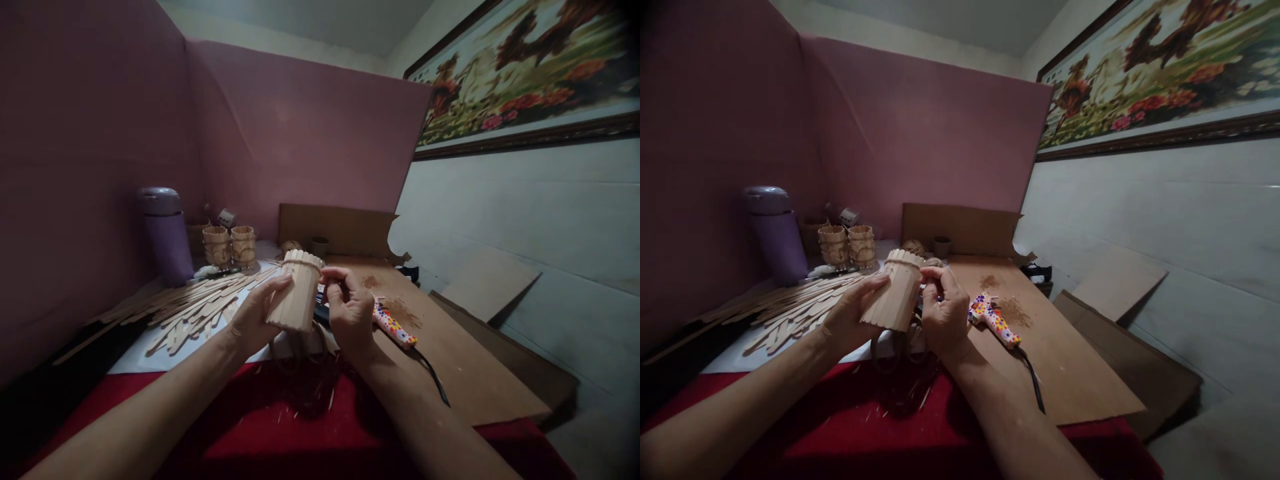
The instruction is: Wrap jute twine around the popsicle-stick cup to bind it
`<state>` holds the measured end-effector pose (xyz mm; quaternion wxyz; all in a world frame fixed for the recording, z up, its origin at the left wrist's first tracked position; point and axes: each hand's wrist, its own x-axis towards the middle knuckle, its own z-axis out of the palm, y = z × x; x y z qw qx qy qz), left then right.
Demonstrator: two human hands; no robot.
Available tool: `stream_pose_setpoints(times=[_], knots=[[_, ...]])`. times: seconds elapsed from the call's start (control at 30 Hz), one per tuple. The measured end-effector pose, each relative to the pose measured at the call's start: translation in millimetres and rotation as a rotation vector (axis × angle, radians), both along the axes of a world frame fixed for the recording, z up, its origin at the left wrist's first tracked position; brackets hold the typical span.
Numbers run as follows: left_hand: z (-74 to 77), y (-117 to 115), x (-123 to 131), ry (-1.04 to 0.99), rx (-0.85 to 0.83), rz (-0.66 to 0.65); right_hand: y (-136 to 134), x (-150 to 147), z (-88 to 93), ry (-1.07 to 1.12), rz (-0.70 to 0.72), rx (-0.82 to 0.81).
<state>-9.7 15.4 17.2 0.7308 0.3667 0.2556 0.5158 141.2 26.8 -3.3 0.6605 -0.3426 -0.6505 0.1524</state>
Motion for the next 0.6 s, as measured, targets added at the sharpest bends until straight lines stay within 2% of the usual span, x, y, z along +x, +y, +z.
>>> stream_pose_setpoints(times=[0.27, 0.6], knots=[[0.8, -2.2, 1.2, -0.019, -0.039, -0.021, 0.4, 1.7, 2.6, -0.015, -0.013, -0.031], [2.3, -1.2, 0.2, -0.078, -0.027, -0.068, -0.9, 1.5, 5.5, -0.032, -0.026, 0.060]])
